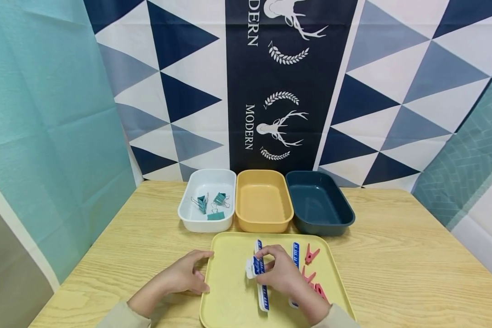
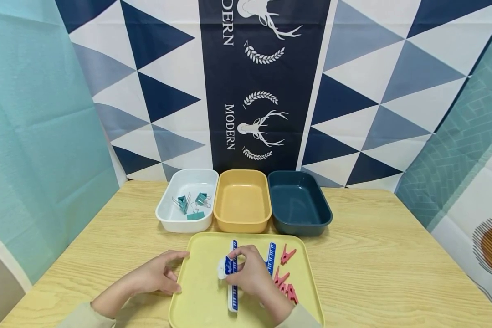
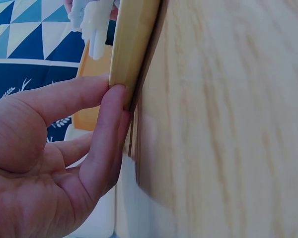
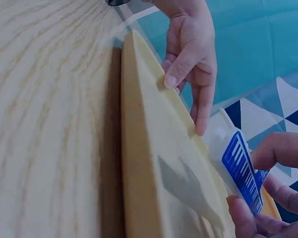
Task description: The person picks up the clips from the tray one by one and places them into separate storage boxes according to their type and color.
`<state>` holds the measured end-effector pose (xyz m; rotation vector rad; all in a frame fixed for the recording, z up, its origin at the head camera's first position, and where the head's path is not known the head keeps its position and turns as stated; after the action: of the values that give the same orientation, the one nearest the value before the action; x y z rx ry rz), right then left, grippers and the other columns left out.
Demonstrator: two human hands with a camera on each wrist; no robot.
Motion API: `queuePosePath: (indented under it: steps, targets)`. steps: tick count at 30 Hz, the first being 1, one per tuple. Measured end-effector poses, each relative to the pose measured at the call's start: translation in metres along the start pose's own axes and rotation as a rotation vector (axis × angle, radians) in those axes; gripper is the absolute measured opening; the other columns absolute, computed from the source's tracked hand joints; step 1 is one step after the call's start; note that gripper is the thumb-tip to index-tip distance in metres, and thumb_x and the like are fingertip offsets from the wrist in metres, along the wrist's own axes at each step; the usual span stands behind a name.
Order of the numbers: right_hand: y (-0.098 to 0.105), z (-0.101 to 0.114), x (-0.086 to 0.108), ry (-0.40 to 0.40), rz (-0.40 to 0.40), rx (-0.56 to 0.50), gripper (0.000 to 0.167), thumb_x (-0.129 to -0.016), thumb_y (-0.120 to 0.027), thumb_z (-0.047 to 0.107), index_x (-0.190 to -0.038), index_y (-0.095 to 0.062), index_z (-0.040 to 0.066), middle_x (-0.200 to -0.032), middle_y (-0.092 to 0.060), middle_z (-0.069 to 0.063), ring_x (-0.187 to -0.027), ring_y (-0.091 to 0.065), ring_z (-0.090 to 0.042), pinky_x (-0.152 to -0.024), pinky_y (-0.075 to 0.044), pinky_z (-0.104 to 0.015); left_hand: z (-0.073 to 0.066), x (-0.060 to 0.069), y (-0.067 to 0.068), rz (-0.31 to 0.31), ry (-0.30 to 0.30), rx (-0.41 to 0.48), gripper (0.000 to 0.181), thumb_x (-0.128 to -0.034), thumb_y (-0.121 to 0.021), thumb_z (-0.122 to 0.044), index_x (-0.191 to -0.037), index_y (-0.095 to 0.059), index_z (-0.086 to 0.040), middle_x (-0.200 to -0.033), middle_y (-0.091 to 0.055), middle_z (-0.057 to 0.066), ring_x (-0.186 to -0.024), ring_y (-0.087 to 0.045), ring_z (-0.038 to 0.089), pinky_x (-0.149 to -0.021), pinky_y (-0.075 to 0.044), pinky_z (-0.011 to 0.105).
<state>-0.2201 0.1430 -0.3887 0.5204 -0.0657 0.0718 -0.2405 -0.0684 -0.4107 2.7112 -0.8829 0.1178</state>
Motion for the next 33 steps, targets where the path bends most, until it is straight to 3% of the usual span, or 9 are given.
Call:
queuePosePath:
  steps: [16,27,33]
  targets:
    - [0.012,0.004,-0.002,-0.050,-0.062,-0.074,0.042,-0.065,-0.080,-0.002,-0.102,-0.063,0.008,-0.112,-0.048,-0.009,-0.080,-0.053,-0.019,-0.058,-0.049,-0.029,0.001,0.001,0.001,0.002,-0.007,0.039,0.084,-0.0655,-0.075,0.012,-0.138,-0.034,0.005,-0.129,-0.031,0.019,-0.072,-0.054,0.019,-0.065,-0.058,0.038]
    - [0.022,0.005,-0.005,-0.062,-0.112,-0.100,0.041,-0.066,-0.079,-0.002,-0.103,-0.064,0.007,-0.110,-0.050,-0.010,-0.078,-0.055,-0.019,-0.056,-0.047,-0.029,0.001,0.000,0.001,0.012,0.006,0.076,0.082,-0.0670,-0.074,0.013,-0.138,-0.035,0.005,-0.118,-0.038,0.018,-0.073,-0.057,0.019,-0.066,-0.058,0.039]
    - [0.029,0.008,-0.005,-0.081,-0.125,-0.121,0.042,-0.066,-0.079,-0.002,-0.104,-0.064,0.009,-0.111,-0.051,-0.009,-0.079,-0.057,-0.019,-0.057,-0.049,-0.031,0.003,-0.001,-0.001,0.019,0.022,0.095,0.082,-0.0678,-0.073,0.014,-0.139,-0.034,0.005,-0.103,-0.047,0.018,-0.070,-0.060,0.018,-0.066,-0.058,0.038]
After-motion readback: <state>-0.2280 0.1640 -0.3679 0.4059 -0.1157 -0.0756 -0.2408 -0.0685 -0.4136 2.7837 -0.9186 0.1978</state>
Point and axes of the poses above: each hand's wrist, its own x-axis away from the middle knuckle, its own y-axis out of the back of the hand, z = x × y, the point moved 8 cm from there along -x, towards the middle knuckle
